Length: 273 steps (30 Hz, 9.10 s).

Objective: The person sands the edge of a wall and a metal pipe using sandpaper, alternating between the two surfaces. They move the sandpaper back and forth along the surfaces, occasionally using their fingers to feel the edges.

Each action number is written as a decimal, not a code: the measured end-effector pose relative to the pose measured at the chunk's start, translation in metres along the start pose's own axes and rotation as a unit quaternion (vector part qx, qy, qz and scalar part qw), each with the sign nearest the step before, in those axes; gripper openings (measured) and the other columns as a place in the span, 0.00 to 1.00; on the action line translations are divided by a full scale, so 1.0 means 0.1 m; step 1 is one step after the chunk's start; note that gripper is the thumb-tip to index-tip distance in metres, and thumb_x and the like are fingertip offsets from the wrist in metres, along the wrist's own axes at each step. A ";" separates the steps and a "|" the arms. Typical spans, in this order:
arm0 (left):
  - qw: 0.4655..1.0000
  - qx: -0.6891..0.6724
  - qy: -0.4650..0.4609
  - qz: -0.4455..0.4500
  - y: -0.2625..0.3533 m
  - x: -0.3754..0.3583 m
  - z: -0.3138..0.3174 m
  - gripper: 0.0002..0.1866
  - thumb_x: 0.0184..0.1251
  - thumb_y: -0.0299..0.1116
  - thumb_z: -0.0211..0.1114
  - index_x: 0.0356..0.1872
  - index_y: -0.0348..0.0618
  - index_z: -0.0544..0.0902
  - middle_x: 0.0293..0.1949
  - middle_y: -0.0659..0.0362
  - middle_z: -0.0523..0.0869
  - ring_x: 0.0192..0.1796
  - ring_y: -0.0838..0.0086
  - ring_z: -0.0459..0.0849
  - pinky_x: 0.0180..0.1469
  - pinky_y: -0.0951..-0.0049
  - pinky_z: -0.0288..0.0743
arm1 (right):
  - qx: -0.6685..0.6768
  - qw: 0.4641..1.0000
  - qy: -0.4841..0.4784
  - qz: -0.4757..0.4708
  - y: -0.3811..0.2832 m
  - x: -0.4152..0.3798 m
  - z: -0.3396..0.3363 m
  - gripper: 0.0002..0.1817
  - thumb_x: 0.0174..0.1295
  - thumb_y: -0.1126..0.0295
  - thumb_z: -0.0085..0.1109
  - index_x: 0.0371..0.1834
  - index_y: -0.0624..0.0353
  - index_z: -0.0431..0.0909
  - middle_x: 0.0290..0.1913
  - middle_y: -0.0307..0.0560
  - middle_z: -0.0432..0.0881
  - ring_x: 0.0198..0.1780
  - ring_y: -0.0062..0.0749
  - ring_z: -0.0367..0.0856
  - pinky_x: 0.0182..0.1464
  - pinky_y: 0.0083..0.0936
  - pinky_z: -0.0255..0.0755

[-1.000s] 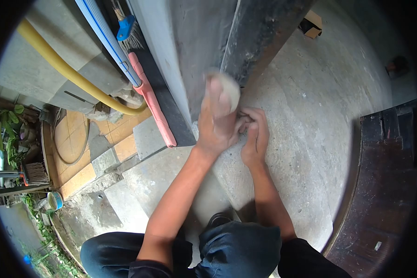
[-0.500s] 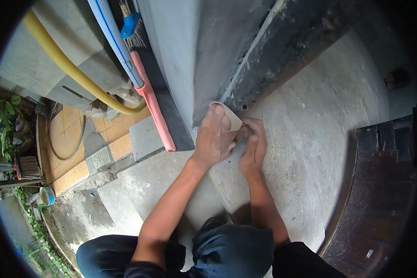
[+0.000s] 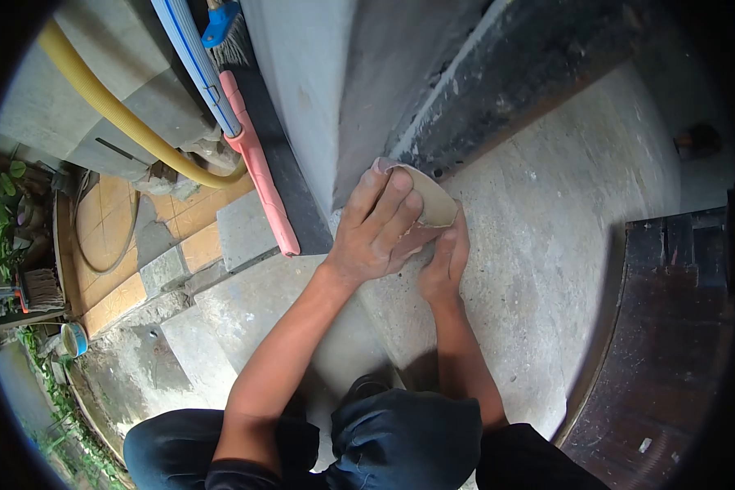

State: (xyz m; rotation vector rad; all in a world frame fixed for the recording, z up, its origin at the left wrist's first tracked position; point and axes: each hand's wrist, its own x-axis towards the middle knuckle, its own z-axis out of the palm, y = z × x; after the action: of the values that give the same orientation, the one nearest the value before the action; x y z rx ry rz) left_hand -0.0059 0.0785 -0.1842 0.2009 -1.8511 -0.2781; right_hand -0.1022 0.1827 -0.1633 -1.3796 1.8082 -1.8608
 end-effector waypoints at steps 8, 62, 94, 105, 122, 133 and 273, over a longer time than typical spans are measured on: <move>0.998 -0.023 0.006 -0.063 0.29 0.58 -0.10 0.40 0.53 0.36 0.76 0.69 0.39 0.71 0.73 0.43 0.67 0.74 0.44 0.66 0.71 0.49 0.69 | 0.004 1.000 0.003 -0.006 0.05 -0.03 0.02 0.33 0.80 0.45 0.33 0.59 0.66 0.75 0.47 0.48 0.76 0.38 0.26 0.76 0.40 0.23 0.70; 0.961 -0.228 -0.117 0.105 1.22 1.74 -0.35 0.26 0.55 0.22 0.68 0.59 0.32 0.79 0.57 0.49 0.85 0.56 0.57 0.85 0.54 0.64 0.79 | 0.214 0.971 0.108 0.018 -0.94 0.27 -0.25 0.32 0.73 0.45 0.48 0.68 0.60 0.71 0.56 0.56 0.78 0.52 0.42 0.79 0.56 0.36 0.72; 0.764 -0.009 -0.576 -0.291 1.45 1.44 -3.28 0.15 0.66 0.31 0.67 0.53 0.40 0.82 0.49 0.49 0.87 0.50 0.53 0.85 0.54 0.60 0.78 | 0.027 0.906 0.221 -0.360 -1.31 1.11 0.36 0.27 0.79 0.49 0.37 0.52 0.62 0.78 0.68 0.68 0.64 0.70 0.57 0.66 0.73 0.51 0.57; 0.784 -0.083 -0.571 -0.229 1.26 1.49 -2.93 0.14 0.68 0.35 0.65 0.50 0.39 0.82 0.40 0.48 0.87 0.45 0.52 0.85 0.50 0.58 0.78 | -0.055 0.942 0.155 -0.292 -1.61 1.11 0.00 0.21 0.59 0.59 0.69 0.49 0.62 0.78 0.50 0.54 0.74 0.48 0.39 0.78 0.43 0.33 0.75; 0.801 -0.089 -0.559 -0.195 1.17 1.44 -2.98 0.16 0.67 0.37 0.67 0.50 0.37 0.82 0.35 0.51 0.85 0.40 0.57 0.85 0.47 0.60 0.78 | -0.281 0.814 0.344 -0.374 -1.31 1.19 0.39 0.20 0.69 0.60 0.63 0.52 0.67 0.82 0.49 0.52 0.73 0.41 0.29 0.73 0.38 0.24 0.67; 0.810 -0.095 -0.549 -0.184 1.14 1.43 -2.98 0.16 0.68 0.38 0.67 0.50 0.38 0.83 0.33 0.52 0.84 0.38 0.59 0.85 0.45 0.62 0.79 | -0.315 0.850 0.256 -0.336 -1.37 1.24 0.45 0.49 0.73 0.40 0.46 0.75 0.82 0.52 0.66 0.65 0.53 0.65 0.50 0.59 0.64 0.43 0.59; 0.832 -0.018 -0.531 -0.157 1.22 1.41 -3.08 0.18 0.64 0.36 0.70 0.53 0.40 0.83 0.35 0.55 0.84 0.39 0.64 0.82 0.44 0.64 0.77 | -0.240 0.860 0.263 -0.367 -1.40 1.43 0.59 0.40 0.76 0.64 0.49 0.79 0.76 0.40 0.73 0.74 0.59 0.64 0.52 0.73 0.71 0.39 0.61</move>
State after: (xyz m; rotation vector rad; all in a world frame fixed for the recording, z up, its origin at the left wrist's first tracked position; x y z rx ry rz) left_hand 0.2478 0.1284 0.0663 0.3736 -2.9180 -0.7684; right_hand -0.0759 0.0749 0.0134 -2.1339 2.3467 -2.4403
